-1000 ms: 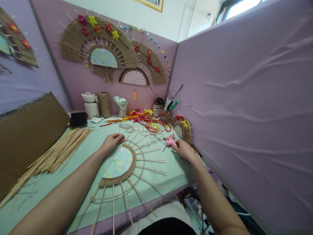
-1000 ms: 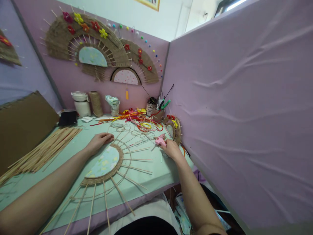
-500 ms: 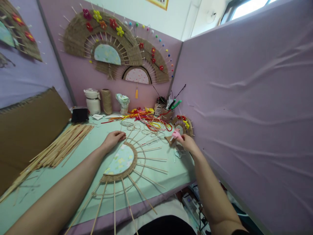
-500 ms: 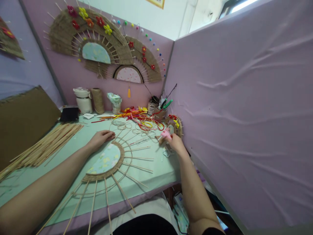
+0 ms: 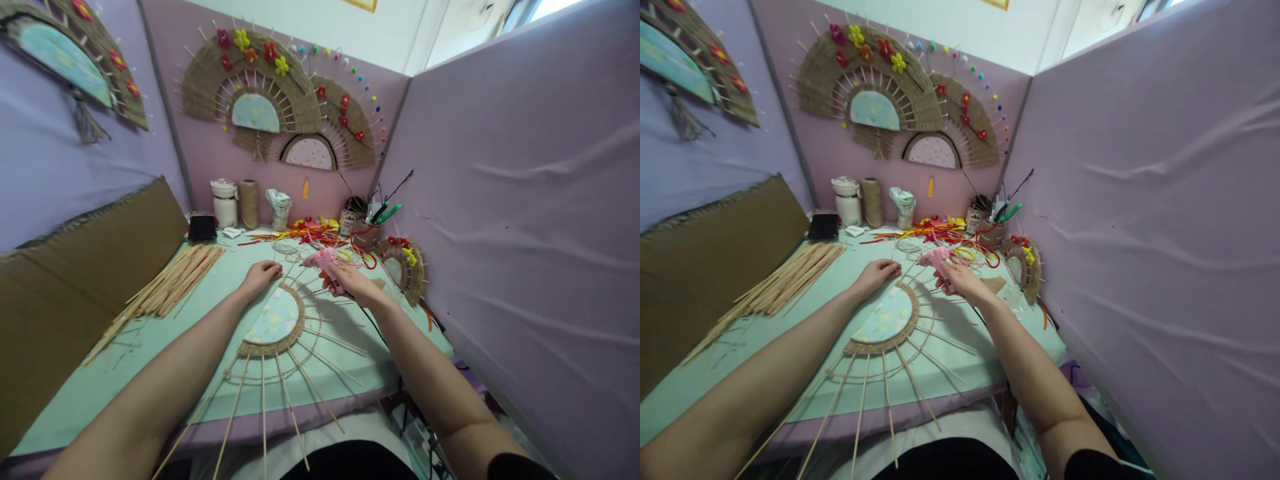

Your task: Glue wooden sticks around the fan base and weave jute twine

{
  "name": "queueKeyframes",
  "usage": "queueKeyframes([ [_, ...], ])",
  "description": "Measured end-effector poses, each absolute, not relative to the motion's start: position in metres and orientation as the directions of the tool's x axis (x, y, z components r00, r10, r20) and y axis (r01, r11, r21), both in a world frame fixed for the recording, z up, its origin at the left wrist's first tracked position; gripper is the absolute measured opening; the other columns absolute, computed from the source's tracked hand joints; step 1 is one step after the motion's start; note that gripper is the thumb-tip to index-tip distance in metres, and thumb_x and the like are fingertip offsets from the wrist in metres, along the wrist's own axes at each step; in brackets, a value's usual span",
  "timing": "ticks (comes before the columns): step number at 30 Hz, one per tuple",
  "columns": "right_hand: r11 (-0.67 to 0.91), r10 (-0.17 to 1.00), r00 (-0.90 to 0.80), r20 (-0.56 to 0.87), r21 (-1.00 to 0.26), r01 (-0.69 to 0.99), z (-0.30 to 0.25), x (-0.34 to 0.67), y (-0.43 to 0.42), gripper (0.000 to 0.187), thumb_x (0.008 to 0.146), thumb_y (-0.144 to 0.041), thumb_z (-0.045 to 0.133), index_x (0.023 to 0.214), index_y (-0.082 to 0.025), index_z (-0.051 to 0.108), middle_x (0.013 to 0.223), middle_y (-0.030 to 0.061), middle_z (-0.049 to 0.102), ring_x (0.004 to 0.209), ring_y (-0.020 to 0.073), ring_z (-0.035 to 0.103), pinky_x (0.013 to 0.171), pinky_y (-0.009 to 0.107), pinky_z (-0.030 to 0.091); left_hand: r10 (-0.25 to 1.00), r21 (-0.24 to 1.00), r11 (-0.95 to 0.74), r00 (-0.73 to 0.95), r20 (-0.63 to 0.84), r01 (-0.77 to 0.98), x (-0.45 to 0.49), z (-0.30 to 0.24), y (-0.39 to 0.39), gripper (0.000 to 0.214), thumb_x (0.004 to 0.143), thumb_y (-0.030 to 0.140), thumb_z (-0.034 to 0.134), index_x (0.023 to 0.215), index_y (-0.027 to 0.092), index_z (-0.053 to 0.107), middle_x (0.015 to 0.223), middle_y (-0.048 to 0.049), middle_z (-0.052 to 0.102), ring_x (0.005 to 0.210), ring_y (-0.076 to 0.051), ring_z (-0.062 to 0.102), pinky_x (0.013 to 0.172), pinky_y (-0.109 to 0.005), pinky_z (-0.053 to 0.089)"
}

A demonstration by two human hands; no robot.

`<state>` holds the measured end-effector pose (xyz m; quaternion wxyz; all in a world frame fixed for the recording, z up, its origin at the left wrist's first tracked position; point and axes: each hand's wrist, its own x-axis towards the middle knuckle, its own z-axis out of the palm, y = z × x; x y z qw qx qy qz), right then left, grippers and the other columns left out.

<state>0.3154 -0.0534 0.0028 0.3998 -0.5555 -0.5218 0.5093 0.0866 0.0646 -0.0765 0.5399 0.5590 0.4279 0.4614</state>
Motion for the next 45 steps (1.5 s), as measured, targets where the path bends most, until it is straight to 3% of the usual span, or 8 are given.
queueKeyframes([
  [10,-0.139,0.975,-0.115,-0.191,-0.925,0.355,-0.011,0.283,-0.031,0.047,0.089,-0.059,0.044,0.077,-0.016,0.058,0.064,0.0022,0.058,0.050,0.0094,0.048,0.046,0.019,0.037,0.972,0.990,-0.137,0.201,0.126,0.045,0.086,-0.089,0.072,0.025,0.064,0.039,0.072,0.071,0.016,0.070,0.071,-0.0056,0.070,0.075,-0.020,0.065,0.075,-0.030,0.050],
  [29,-0.140,0.975,-0.108,-0.194,-0.915,0.378,-0.013,0.282,-0.027,0.051,0.086,-0.064,0.045,0.075,-0.016,0.057,0.063,0.0020,0.056,0.049,0.0101,0.047,0.045,0.022,0.038,0.969,0.987,-0.151,0.208,0.135,0.059,0.087,-0.092,0.074,0.021,0.068,0.037,0.067,0.070,0.016,0.069,0.069,-0.0050,0.070,0.070,-0.018,0.065,0.075,-0.030,0.050],
  [45,-0.163,0.971,-0.105,-0.216,-0.912,0.377,-0.013,0.281,-0.026,0.045,0.092,-0.054,0.041,0.076,-0.015,0.057,0.063,0.0008,0.053,0.048,0.0082,0.047,0.045,0.019,0.037,0.965,0.978,-0.182,0.211,0.158,0.098,0.086,-0.093,0.075,0.024,0.068,0.039,0.067,0.071,0.016,0.069,0.069,-0.0061,0.070,0.072,-0.020,0.065,0.074,-0.032,0.050],
])
